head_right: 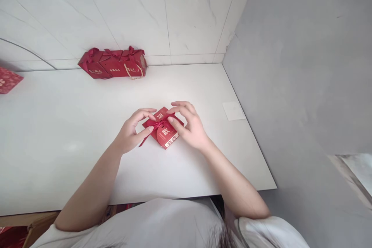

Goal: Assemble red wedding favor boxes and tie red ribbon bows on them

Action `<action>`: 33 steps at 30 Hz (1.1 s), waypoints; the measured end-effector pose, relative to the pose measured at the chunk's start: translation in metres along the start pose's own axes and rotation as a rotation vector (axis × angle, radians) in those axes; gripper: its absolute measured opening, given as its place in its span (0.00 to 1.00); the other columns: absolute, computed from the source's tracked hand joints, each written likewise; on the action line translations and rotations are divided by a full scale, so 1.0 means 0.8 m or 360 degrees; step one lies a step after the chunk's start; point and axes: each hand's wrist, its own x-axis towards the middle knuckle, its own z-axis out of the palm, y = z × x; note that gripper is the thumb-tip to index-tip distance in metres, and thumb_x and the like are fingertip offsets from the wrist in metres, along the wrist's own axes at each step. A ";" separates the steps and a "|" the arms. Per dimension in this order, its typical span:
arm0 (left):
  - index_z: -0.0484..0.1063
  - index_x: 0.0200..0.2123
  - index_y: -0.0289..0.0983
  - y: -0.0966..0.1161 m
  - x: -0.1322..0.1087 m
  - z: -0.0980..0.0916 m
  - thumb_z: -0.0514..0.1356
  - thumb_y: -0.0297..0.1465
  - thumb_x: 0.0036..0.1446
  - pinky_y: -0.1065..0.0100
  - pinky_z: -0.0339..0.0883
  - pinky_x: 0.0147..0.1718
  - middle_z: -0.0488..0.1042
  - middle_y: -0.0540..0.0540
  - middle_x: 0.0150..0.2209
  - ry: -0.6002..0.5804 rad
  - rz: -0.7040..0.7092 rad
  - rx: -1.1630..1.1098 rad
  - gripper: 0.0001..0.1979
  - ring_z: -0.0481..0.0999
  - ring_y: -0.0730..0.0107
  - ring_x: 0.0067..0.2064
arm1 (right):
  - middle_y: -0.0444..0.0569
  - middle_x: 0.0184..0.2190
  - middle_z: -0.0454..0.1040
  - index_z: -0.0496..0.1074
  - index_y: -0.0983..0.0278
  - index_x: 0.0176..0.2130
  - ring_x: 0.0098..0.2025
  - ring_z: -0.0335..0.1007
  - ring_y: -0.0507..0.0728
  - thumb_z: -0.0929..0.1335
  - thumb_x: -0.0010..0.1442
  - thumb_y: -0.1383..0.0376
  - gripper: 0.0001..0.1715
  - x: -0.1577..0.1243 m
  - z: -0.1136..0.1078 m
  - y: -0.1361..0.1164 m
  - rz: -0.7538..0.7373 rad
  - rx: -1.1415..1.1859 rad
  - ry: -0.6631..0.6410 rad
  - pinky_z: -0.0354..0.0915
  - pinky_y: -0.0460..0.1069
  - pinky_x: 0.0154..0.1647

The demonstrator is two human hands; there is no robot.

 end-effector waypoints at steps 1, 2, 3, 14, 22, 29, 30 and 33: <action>0.69 0.40 0.43 0.002 0.000 0.000 0.58 0.30 0.58 0.50 0.62 0.60 0.68 0.45 0.58 -0.0026 -0.0010 0.0007 0.06 0.66 0.55 0.62 | 0.52 0.57 0.68 0.73 0.56 0.47 0.63 0.61 0.62 0.67 0.66 0.61 0.09 -0.001 0.002 -0.002 -0.0038 -0.0037 -0.0068 0.60 0.63 0.63; 0.68 0.39 0.43 0.003 -0.001 0.001 0.58 0.30 0.58 0.51 0.64 0.58 0.68 0.45 0.58 -0.0041 -0.0024 -0.0006 0.05 0.68 0.56 0.60 | 0.52 0.59 0.66 0.73 0.55 0.49 0.64 0.59 0.62 0.67 0.66 0.62 0.11 -0.002 0.004 -0.003 -0.0063 -0.0063 -0.0135 0.60 0.63 0.63; 0.68 0.37 0.42 0.004 -0.001 0.002 0.58 0.29 0.58 0.52 0.66 0.56 0.68 0.45 0.58 -0.0048 -0.0036 -0.0028 0.04 0.69 0.56 0.59 | 0.52 0.60 0.66 0.73 0.55 0.49 0.65 0.58 0.63 0.68 0.66 0.63 0.12 -0.003 0.005 -0.003 -0.0080 -0.0073 -0.0191 0.60 0.63 0.63; 0.69 0.37 0.41 -0.003 -0.002 0.009 0.58 0.31 0.60 0.51 0.63 0.59 0.71 0.45 0.55 0.0074 -0.0082 -0.0205 0.01 0.70 0.57 0.59 | 0.47 0.39 0.74 0.70 0.59 0.40 0.43 0.71 0.57 0.69 0.65 0.62 0.04 0.000 0.001 -0.016 -0.0056 0.0161 -0.0260 0.67 0.56 0.50; 0.73 0.34 0.40 -0.006 -0.003 0.019 0.60 0.24 0.57 0.63 0.71 0.49 0.76 0.47 0.46 0.0462 0.0327 0.0368 0.05 0.76 0.65 0.49 | 0.44 0.36 0.74 0.74 0.58 0.38 0.40 0.69 0.56 0.73 0.60 0.62 0.05 -0.013 0.023 -0.027 -0.0025 -0.0340 -0.0172 0.60 0.56 0.51; 0.81 0.36 0.44 -0.016 -0.005 0.032 0.61 0.30 0.61 0.66 0.74 0.41 0.83 0.53 0.40 0.0708 0.0336 0.0649 0.07 0.80 0.67 0.44 | 0.43 0.33 0.74 0.73 0.59 0.33 0.38 0.67 0.55 0.72 0.61 0.65 0.04 -0.014 0.034 -0.025 -0.0027 -0.0535 -0.0100 0.59 0.53 0.46; 0.81 0.37 0.44 -0.017 -0.006 0.034 0.61 0.30 0.61 0.66 0.74 0.40 0.83 0.53 0.41 0.0691 0.0313 0.0635 0.08 0.80 0.67 0.43 | 0.43 0.32 0.74 0.72 0.59 0.32 0.37 0.66 0.55 0.71 0.61 0.66 0.05 -0.014 0.034 -0.023 -0.0029 -0.0563 -0.0098 0.59 0.53 0.45; 0.81 0.40 0.44 -0.018 -0.007 0.039 0.60 0.29 0.62 0.69 0.75 0.38 0.83 0.53 0.43 0.0664 0.0252 0.0514 0.09 0.81 0.68 0.44 | 0.43 0.31 0.73 0.71 0.60 0.31 0.36 0.66 0.55 0.71 0.60 0.67 0.06 -0.014 0.034 -0.022 -0.0027 -0.0600 -0.0089 0.59 0.53 0.43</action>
